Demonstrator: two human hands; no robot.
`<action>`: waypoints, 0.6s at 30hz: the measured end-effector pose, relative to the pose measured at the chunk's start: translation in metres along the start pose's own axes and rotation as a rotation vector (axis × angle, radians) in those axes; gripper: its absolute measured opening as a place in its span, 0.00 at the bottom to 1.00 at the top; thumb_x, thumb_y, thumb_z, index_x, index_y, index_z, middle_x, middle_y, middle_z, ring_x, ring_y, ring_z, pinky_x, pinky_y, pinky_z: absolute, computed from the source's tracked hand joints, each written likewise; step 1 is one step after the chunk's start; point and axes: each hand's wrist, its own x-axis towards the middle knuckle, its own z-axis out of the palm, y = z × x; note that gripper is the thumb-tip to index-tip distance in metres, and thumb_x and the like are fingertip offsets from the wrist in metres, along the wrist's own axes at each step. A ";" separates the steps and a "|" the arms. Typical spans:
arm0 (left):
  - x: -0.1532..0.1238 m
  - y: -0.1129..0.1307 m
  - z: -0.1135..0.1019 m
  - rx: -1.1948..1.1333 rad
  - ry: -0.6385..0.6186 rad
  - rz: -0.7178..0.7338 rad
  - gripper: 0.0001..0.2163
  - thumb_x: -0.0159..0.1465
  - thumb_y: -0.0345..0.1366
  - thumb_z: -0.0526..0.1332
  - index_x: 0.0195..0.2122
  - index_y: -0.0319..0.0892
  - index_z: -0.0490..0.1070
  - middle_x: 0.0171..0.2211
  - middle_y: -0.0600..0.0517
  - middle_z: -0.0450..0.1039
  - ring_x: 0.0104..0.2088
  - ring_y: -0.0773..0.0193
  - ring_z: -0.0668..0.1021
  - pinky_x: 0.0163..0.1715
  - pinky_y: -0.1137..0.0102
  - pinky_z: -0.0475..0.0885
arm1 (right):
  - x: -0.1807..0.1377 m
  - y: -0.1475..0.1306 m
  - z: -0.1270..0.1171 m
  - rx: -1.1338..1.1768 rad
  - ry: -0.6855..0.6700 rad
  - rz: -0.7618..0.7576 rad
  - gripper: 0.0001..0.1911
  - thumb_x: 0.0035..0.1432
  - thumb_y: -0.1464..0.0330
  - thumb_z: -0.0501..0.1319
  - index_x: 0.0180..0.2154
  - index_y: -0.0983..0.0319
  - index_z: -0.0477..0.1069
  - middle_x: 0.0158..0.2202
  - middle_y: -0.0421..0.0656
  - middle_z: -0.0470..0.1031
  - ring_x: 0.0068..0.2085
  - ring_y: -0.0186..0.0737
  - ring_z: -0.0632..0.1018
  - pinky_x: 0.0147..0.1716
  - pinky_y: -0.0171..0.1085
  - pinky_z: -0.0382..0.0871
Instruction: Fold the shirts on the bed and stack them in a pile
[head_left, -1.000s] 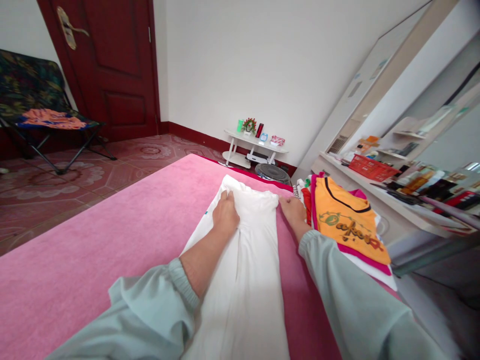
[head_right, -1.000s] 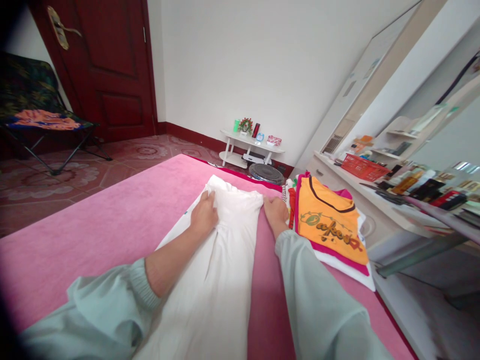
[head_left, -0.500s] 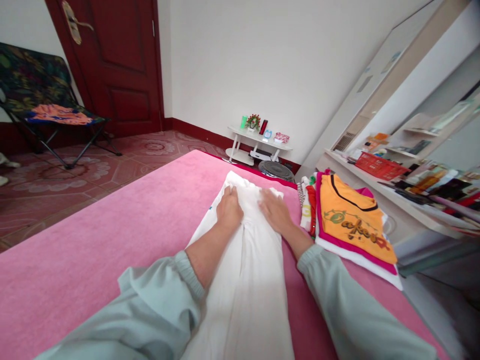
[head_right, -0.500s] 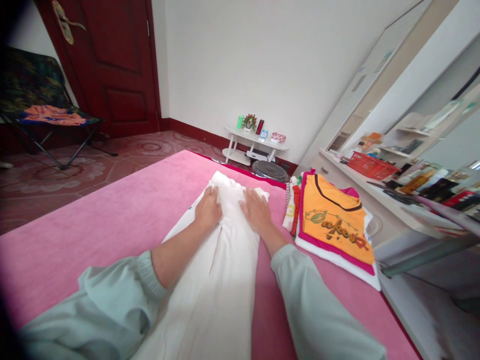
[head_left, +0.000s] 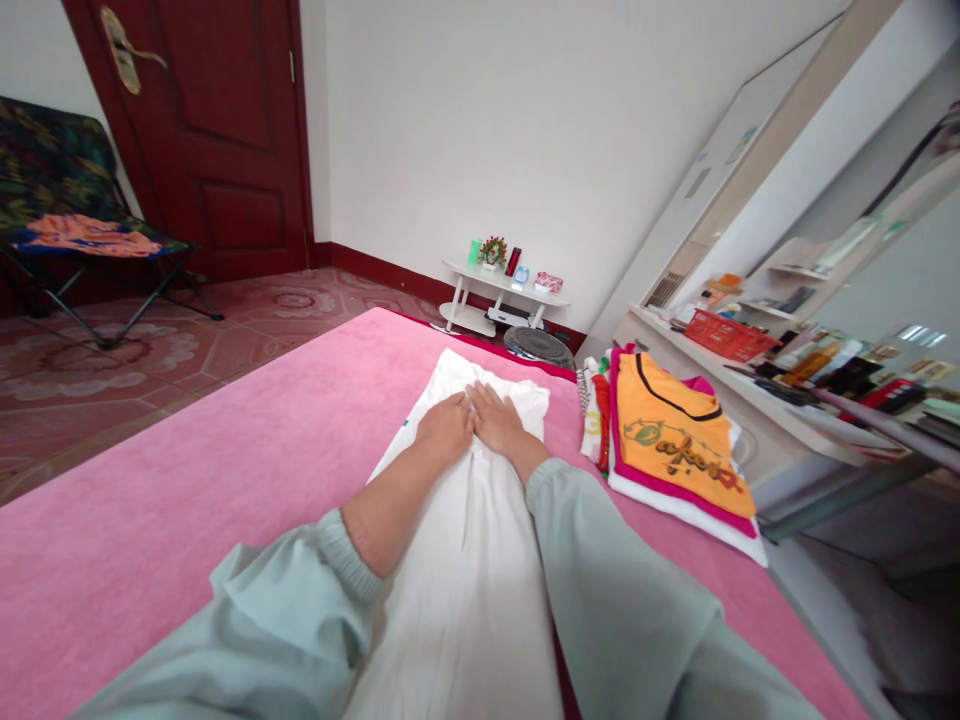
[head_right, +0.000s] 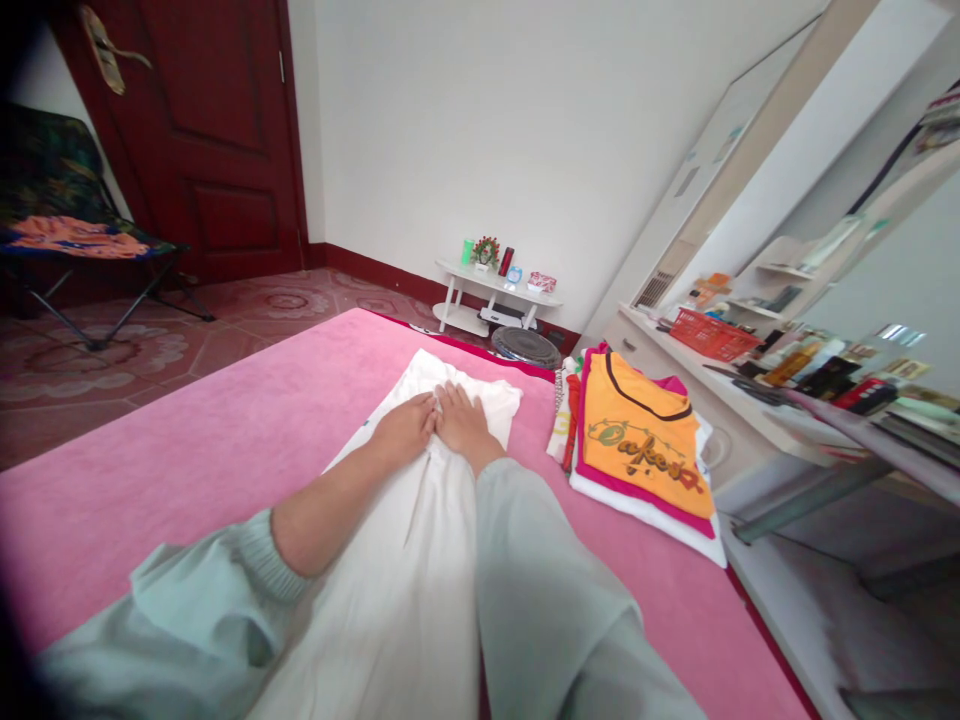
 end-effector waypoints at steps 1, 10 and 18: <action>0.000 -0.001 0.002 0.048 -0.024 -0.019 0.20 0.65 0.31 0.48 0.56 0.37 0.64 0.58 0.42 0.65 0.57 0.60 0.68 0.58 0.68 0.61 | 0.002 0.002 0.001 0.020 -0.020 -0.001 0.28 0.67 0.62 0.40 0.66 0.60 0.43 0.69 0.42 0.38 0.68 0.43 0.43 0.63 0.52 0.40; -0.001 -0.001 0.009 0.180 -0.089 -0.108 0.30 0.61 0.44 0.53 0.61 0.30 0.58 0.64 0.36 0.53 0.65 0.51 0.55 0.62 0.60 0.50 | -0.014 0.032 0.001 0.020 0.225 0.240 0.35 0.64 0.51 0.41 0.65 0.65 0.47 0.68 0.50 0.45 0.67 0.45 0.46 0.63 0.51 0.35; 0.003 -0.005 -0.004 0.141 -0.212 -0.188 0.40 0.54 0.55 0.57 0.63 0.35 0.55 0.66 0.40 0.46 0.66 0.49 0.52 0.62 0.58 0.50 | 0.012 0.056 -0.002 -0.043 0.122 0.400 0.37 0.64 0.50 0.40 0.65 0.65 0.46 0.68 0.51 0.42 0.67 0.50 0.44 0.62 0.58 0.34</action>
